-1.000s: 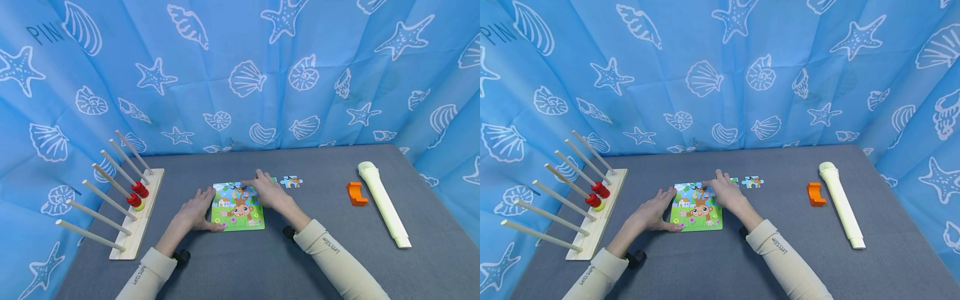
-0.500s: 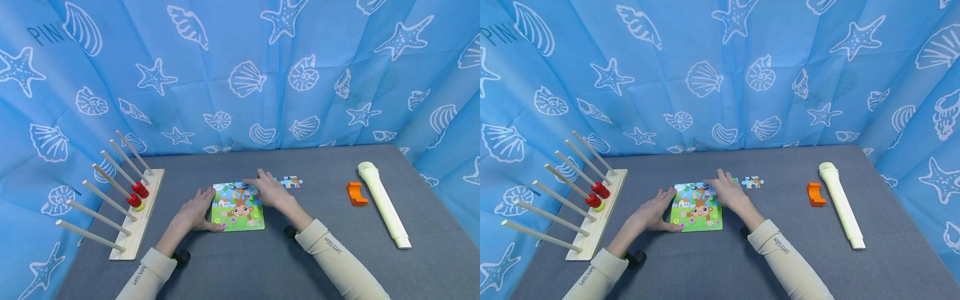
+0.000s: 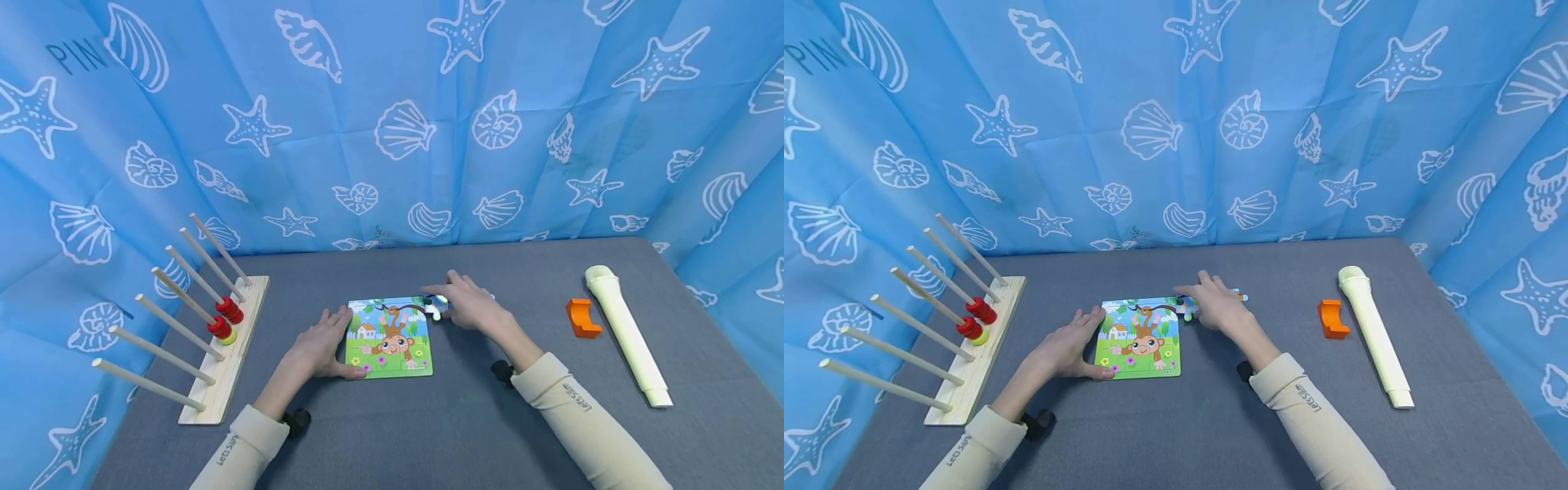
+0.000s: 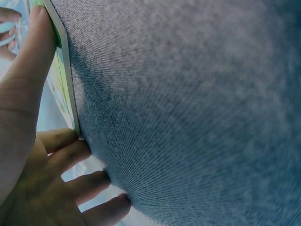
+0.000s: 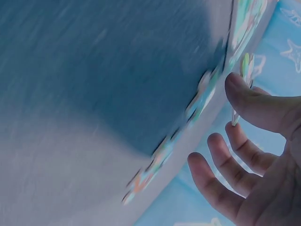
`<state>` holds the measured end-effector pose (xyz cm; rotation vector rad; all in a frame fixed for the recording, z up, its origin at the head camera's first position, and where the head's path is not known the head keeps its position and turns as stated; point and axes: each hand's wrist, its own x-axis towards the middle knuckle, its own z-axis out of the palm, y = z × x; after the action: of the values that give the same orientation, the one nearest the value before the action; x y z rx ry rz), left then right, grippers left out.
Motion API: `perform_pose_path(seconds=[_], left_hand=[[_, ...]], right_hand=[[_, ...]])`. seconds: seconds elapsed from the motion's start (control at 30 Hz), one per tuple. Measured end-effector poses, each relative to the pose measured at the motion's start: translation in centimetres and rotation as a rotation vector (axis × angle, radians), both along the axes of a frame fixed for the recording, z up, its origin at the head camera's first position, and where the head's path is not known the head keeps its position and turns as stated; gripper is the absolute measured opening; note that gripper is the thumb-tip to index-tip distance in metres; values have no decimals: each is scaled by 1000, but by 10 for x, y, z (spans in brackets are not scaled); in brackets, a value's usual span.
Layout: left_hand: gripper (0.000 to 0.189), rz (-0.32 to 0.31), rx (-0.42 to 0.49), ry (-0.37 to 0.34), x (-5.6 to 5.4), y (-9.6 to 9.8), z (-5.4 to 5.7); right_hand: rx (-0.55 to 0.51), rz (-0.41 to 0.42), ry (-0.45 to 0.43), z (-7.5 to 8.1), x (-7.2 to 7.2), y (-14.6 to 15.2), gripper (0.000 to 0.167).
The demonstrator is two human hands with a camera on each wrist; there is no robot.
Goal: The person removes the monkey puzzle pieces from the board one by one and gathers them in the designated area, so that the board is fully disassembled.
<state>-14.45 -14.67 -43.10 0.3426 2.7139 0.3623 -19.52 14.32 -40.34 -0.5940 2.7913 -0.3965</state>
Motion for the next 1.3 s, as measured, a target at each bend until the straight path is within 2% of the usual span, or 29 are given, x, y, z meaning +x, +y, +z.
perform_pose_path(seconds=[0.67,1.07,1.3], left_hand=[[122,-6,8,11,1,-2,-2],[123,5,18,3,2,0,2],[122,11,14,-12,1,0,2]], right_hand=[[63,-89,-4,3,-9,82,59],[86,-139,-34,-1,-11,101,67],[97,-149,-30,-3,-10,108,66]])
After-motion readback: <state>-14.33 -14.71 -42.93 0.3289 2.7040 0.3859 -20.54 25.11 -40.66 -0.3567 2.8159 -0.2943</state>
